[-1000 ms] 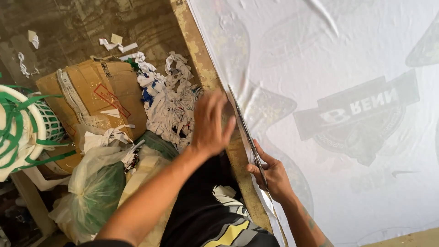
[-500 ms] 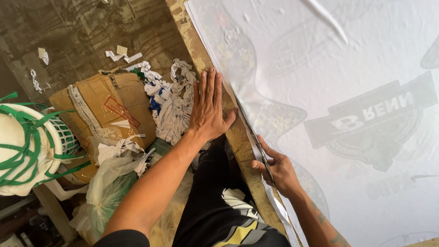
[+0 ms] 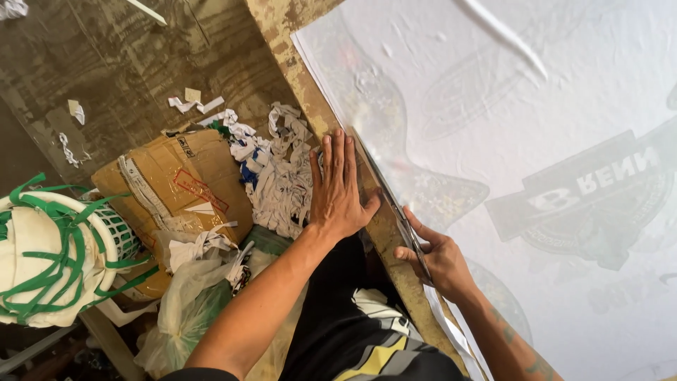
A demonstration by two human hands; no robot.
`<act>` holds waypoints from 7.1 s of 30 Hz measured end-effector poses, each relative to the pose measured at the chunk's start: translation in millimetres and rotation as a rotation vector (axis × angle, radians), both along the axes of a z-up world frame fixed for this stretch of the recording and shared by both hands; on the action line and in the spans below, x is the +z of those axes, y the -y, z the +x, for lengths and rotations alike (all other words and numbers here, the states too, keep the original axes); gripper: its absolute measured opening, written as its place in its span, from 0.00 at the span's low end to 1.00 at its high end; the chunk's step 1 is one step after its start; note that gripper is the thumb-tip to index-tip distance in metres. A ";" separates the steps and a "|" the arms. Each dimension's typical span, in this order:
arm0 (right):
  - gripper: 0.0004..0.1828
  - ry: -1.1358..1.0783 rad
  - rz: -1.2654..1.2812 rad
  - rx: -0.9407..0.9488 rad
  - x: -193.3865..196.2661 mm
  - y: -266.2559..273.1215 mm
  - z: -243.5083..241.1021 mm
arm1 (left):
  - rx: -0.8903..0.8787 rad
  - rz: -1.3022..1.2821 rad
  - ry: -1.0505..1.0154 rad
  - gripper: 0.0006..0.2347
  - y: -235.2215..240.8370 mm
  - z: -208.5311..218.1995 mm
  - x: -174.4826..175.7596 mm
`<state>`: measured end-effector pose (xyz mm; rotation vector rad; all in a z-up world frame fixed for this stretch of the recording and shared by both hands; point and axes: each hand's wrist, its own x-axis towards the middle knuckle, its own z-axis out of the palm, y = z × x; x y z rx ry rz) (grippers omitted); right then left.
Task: Cutting a piece of printed fabric with large scissors, then folding and marking it with a ruler and chalk.
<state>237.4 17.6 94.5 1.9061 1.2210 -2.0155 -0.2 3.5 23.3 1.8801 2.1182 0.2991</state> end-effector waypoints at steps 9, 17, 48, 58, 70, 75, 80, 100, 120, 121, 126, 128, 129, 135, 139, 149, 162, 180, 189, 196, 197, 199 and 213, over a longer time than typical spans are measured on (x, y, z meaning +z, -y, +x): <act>0.49 -0.048 0.006 -0.013 -3.8 -34.2 -38.9 | 0.040 0.047 0.116 0.49 -22.8 -23.6 5.7; 0.47 -0.055 -0.049 -0.153 -7.2 -25.4 -39.8 | -0.059 0.089 -0.058 0.46 -95.1 -124.9 -22.8; 0.41 -0.140 -0.059 -0.208 9.0 -110.1 -134.4 | -0.093 0.049 0.058 0.46 -105.6 -125.6 -0.1; 0.42 -0.172 -0.048 -0.207 4.9 -116.2 -146.8 | -0.078 0.060 0.166 0.45 -106.2 -123.9 5.1; 0.44 -0.205 0.058 -0.164 3.2 -119.1 -163.4 | -0.067 0.005 0.010 0.45 -96.7 -124.1 4.0; 0.43 -0.077 0.228 0.168 43.0 -108.6 -170.8 | -0.049 0.097 -0.142 0.40 -65.4 -130.9 -26.8; 0.53 0.072 0.162 0.080 89.1 -0.4 -60.6 | 0.389 -0.673 0.532 0.16 -39.2 -115.1 98.2; 0.36 1.135 0.566 -0.840 -24.4 448.3 363.9 | -0.200 -0.136 0.190 0.13 93.0 -48.7 62.0; 0.20 1.468 0.769 -0.295 -73.9 348.7 238.6 | -1.000 0.345 -0.346 0.14 -237.7 -218.4 5.5; 0.20 1.437 0.713 -0.271 -74.3 347.6 241.4 | -1.023 0.305 -0.356 0.14 -243.0 -220.6 2.3; 0.15 1.365 0.642 -0.388 -64.9 350.6 240.1 | -1.054 0.281 -0.220 0.09 -253.6 -227.4 -0.4; 0.12 1.333 0.631 -0.491 -53.6 360.2 238.0 | -0.884 0.100 -0.132 0.04 -251.4 -241.9 2.7; 0.12 1.342 0.618 -0.496 -37.9 365.0 238.1 | -0.897 0.096 -0.126 0.04 -253.7 -249.5 3.5; 0.09 1.081 0.636 -0.304 66.0 422.6 240.8 | -1.080 -0.279 0.200 0.09 -300.2 -381.0 -15.7; 0.04 0.488 0.805 -0.556 33.8 515.0 343.3 | -0.723 -0.736 0.674 0.10 -321.7 -402.0 50.2; 0.07 0.608 0.735 -1.069 -10.2 297.0 425.8 | -0.347 -0.453 0.563 0.03 -443.5 -101.5 111.9; 0.19 0.742 0.439 -1.131 -8.4 138.5 391.5 | -0.355 -0.407 0.416 0.17 -463.5 -32.3 40.9; 0.10 0.741 0.558 -1.197 -30.8 136.7 410.5 | -0.382 -0.263 0.271 0.06 -493.5 -49.5 2.2; 0.12 0.762 0.622 -1.267 -49.4 148.1 415.3 | -0.408 -0.200 0.222 0.02 -486.9 -11.6 36.7; 0.14 0.730 0.549 -1.292 -57.4 186.6 432.4 | -0.389 -0.246 0.182 0.03 -480.9 -4.5 62.9; 0.16 0.710 0.607 -1.284 -62.7 197.7 437.2 | -0.413 -0.231 0.226 0.02 -482.0 -9.8 62.2; 0.16 0.726 0.607 -1.266 -68.4 200.8 439.6 | -0.431 -0.230 0.195 0.03 -487.2 -15.5 58.4; 0.20 0.908 0.609 -1.083 -114.5 190.6 460.7 | -0.472 -0.064 -0.005 0.04 -499.3 -1.0 21.2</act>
